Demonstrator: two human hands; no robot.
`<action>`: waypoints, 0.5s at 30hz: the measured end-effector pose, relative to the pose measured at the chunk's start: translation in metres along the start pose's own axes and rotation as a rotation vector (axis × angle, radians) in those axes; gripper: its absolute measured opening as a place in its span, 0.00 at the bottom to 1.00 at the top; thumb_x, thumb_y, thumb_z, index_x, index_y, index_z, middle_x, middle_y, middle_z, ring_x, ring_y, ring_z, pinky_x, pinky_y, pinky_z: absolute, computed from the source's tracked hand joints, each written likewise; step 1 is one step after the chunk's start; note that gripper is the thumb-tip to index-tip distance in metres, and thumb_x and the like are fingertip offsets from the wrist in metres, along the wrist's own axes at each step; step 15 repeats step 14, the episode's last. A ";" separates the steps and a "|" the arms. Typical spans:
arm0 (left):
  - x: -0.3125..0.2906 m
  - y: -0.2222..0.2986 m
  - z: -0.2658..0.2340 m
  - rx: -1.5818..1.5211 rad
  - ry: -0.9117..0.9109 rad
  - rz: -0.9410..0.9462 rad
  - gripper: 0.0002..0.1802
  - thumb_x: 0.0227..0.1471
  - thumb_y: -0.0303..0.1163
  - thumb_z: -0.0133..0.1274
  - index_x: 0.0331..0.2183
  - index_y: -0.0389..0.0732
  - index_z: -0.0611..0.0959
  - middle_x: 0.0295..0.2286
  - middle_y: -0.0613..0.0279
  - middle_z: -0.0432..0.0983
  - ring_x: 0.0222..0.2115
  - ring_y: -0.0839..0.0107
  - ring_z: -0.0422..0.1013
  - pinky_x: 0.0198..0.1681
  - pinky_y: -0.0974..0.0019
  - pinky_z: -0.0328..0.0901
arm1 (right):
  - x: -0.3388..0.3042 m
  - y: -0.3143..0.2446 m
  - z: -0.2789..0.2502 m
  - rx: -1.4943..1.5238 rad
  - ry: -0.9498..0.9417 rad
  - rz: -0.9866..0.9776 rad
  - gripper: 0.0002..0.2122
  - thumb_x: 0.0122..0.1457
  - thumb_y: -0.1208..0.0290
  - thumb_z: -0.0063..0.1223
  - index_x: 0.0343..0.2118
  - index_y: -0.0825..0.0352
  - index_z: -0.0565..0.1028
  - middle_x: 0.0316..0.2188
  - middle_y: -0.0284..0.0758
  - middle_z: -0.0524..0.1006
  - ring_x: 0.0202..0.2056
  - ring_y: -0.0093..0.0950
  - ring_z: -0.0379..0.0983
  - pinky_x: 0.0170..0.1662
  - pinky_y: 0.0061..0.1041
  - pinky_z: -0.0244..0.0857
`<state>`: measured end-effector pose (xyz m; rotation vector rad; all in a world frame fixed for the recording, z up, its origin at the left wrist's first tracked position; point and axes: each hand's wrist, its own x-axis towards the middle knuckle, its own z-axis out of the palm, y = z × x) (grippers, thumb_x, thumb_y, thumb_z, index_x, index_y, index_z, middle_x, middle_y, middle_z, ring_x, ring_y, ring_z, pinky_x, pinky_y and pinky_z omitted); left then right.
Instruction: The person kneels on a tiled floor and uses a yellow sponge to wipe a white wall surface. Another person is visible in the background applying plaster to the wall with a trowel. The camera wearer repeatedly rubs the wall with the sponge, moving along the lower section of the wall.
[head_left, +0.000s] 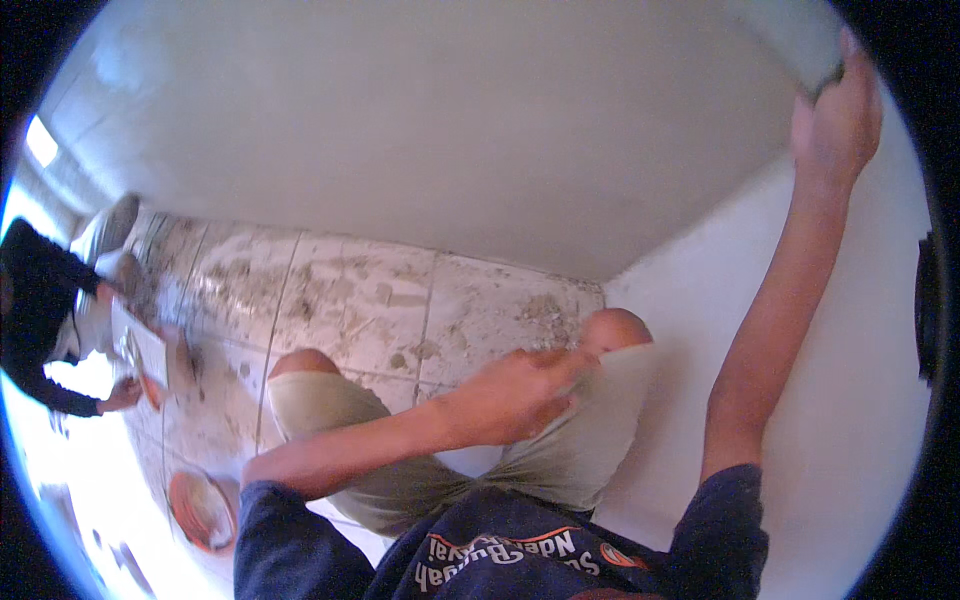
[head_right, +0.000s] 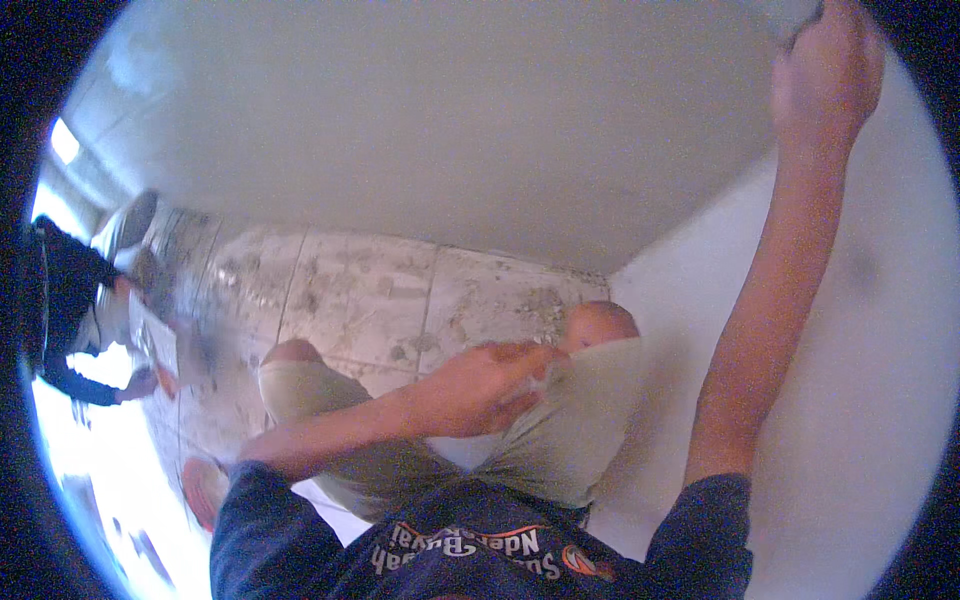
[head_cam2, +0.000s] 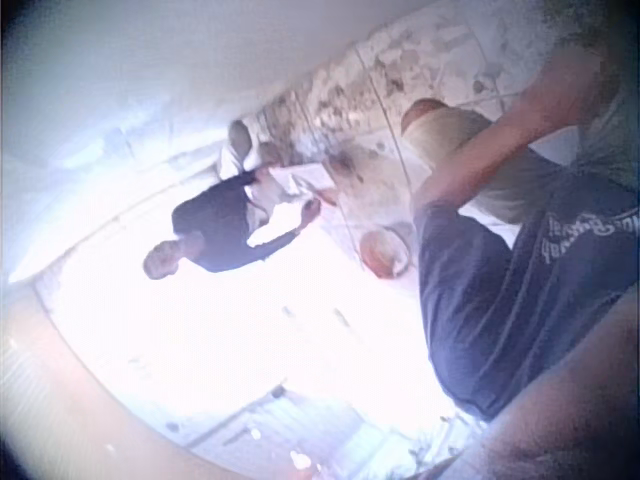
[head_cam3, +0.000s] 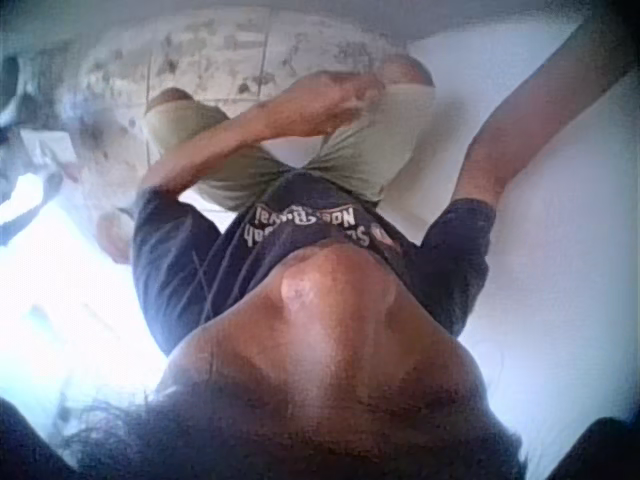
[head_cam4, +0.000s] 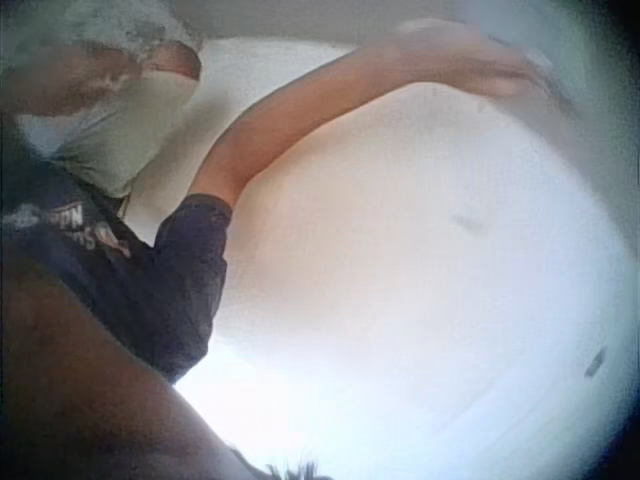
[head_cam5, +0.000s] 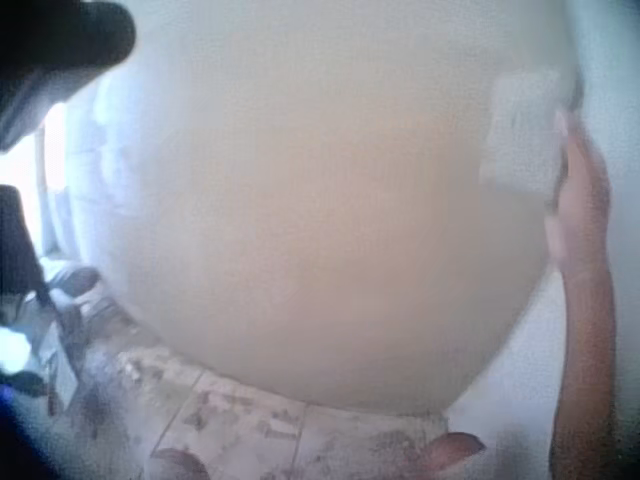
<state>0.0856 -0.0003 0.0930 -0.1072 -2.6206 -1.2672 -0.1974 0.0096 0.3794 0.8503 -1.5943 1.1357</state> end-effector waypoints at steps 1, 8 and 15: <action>-0.005 -0.002 -0.001 0.107 -0.094 0.017 0.22 0.56 0.30 0.55 0.53 0.43 0.73 0.41 0.53 0.78 0.44 0.54 0.76 0.47 0.53 0.71 | -0.033 -0.006 0.014 0.279 -0.252 0.167 0.21 0.62 0.56 0.56 0.52 0.66 0.77 0.52 0.41 0.77 0.56 0.34 0.71 0.61 0.34 0.60; -0.035 -0.028 0.058 0.525 -0.357 0.023 0.23 0.51 0.33 0.55 0.51 0.46 0.78 0.39 0.53 0.79 0.42 0.55 0.77 0.44 0.53 0.72 | -0.241 -0.004 0.084 0.322 -1.666 0.061 0.15 0.69 0.60 0.48 0.40 0.70 0.76 0.37 0.36 0.75 0.39 0.25 0.69 0.47 0.30 0.64; -0.061 -0.053 0.074 0.710 -0.277 0.029 0.22 0.48 0.34 0.57 0.48 0.47 0.80 0.37 0.56 0.79 0.40 0.57 0.78 0.43 0.46 0.70 | -0.328 -0.049 0.126 0.075 -1.949 -0.245 0.17 0.65 0.58 0.54 0.33 0.72 0.74 0.24 0.32 0.70 0.31 0.21 0.64 0.39 0.30 0.63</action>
